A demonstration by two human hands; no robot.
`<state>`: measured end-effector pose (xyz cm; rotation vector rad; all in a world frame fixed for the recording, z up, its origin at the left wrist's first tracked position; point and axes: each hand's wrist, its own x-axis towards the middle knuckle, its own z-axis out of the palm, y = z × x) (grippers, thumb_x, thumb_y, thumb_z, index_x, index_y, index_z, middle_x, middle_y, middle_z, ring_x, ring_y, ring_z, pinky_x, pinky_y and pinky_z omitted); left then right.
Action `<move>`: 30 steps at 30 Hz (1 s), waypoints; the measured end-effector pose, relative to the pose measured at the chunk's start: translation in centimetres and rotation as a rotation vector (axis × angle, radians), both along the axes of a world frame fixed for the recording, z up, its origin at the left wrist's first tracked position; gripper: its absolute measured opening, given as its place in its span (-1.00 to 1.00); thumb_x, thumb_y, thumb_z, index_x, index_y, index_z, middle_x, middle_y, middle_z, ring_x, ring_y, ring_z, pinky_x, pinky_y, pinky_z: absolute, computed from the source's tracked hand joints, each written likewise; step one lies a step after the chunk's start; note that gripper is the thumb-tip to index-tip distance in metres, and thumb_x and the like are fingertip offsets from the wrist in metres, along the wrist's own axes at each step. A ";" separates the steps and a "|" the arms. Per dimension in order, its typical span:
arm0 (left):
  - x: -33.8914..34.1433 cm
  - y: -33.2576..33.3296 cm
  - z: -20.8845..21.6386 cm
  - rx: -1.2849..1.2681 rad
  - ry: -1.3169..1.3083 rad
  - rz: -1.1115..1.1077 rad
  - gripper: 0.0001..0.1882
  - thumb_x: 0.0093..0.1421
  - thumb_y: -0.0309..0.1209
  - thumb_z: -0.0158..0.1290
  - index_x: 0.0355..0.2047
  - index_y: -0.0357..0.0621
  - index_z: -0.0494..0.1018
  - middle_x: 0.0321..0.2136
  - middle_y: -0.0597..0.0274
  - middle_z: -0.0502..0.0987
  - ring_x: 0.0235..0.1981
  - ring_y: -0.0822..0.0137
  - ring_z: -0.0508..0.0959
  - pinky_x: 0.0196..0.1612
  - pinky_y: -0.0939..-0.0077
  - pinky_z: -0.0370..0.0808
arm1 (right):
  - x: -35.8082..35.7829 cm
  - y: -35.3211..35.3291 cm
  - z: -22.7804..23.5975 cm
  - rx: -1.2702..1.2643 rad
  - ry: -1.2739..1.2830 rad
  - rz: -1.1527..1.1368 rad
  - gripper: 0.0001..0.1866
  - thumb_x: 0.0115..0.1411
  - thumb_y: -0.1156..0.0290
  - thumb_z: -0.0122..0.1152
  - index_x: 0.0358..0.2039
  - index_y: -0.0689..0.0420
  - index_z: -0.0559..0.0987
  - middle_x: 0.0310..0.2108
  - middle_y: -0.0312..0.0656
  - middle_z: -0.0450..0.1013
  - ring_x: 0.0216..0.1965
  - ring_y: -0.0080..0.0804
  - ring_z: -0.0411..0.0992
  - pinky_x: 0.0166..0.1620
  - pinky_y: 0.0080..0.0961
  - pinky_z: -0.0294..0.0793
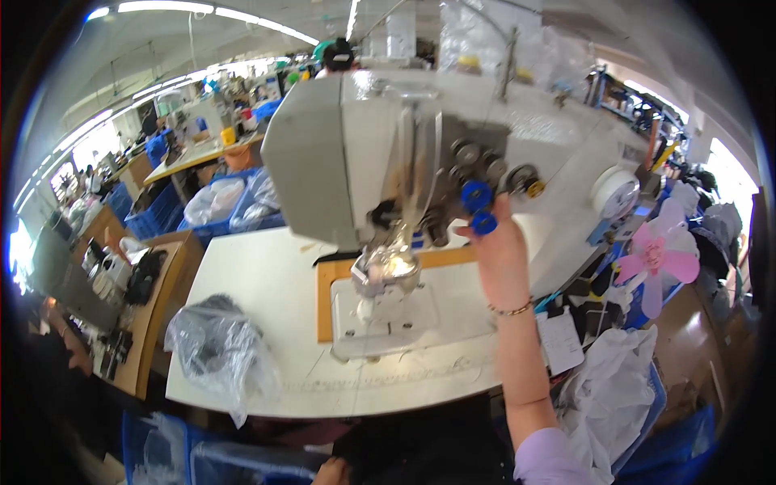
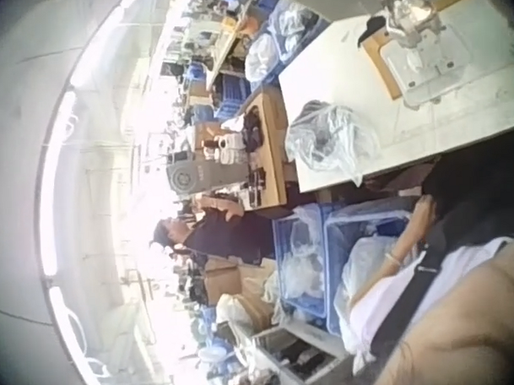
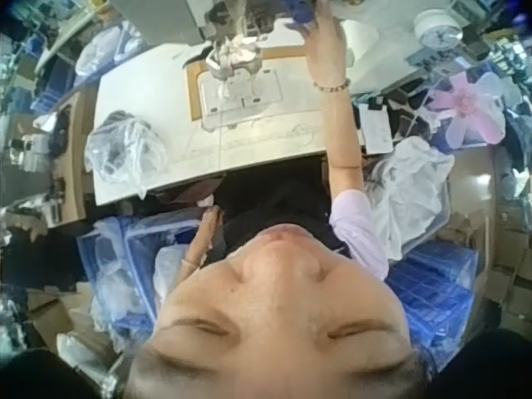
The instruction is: Operating a heavy-duty sewing machine to stitch shoe components and sorting finished pieces.
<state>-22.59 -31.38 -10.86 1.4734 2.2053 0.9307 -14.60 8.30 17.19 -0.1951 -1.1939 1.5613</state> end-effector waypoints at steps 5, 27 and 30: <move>0.3 0.8 -1.0 -0.214 -0.173 -0.082 -0.86 0.10 -0.42 0.04 -0.45 -0.28 0.43 -0.47 -0.09 0.48 -0.38 -0.03 0.53 -0.31 0.24 0.46 | 0.5 -3.3 -4.4 0.257 -0.613 0.329 -0.65 0.27 0.21 0.06 -0.08 0.23 0.42 -0.35 -0.19 0.48 -0.62 -0.64 0.39 -0.55 -0.74 0.43; -5.0 22.8 21.0 0.991 -1.040 -0.130 -0.73 0.32 -0.37 -0.12 -0.26 -0.37 0.48 -0.48 0.37 0.28 -0.46 0.57 0.26 -0.36 0.73 0.21 | 4.2 -7.5 -7.3 0.414 -0.575 0.094 -0.75 0.30 0.38 -0.01 -0.06 0.20 0.39 -0.46 -0.23 0.46 -0.54 -0.50 0.42 -0.49 -0.55 0.41; -5.2 22.5 20.7 1.168 -0.512 0.061 -0.72 0.29 -0.47 -0.14 -0.47 -0.34 0.50 -0.37 0.28 0.32 -0.34 0.47 0.29 -0.21 0.61 0.25 | 3.9 -3.7 -4.0 0.189 -0.214 0.000 -0.65 0.33 0.22 -0.05 -0.06 0.26 0.40 -0.22 -0.23 0.45 -0.30 -0.48 0.44 -0.30 -0.55 0.47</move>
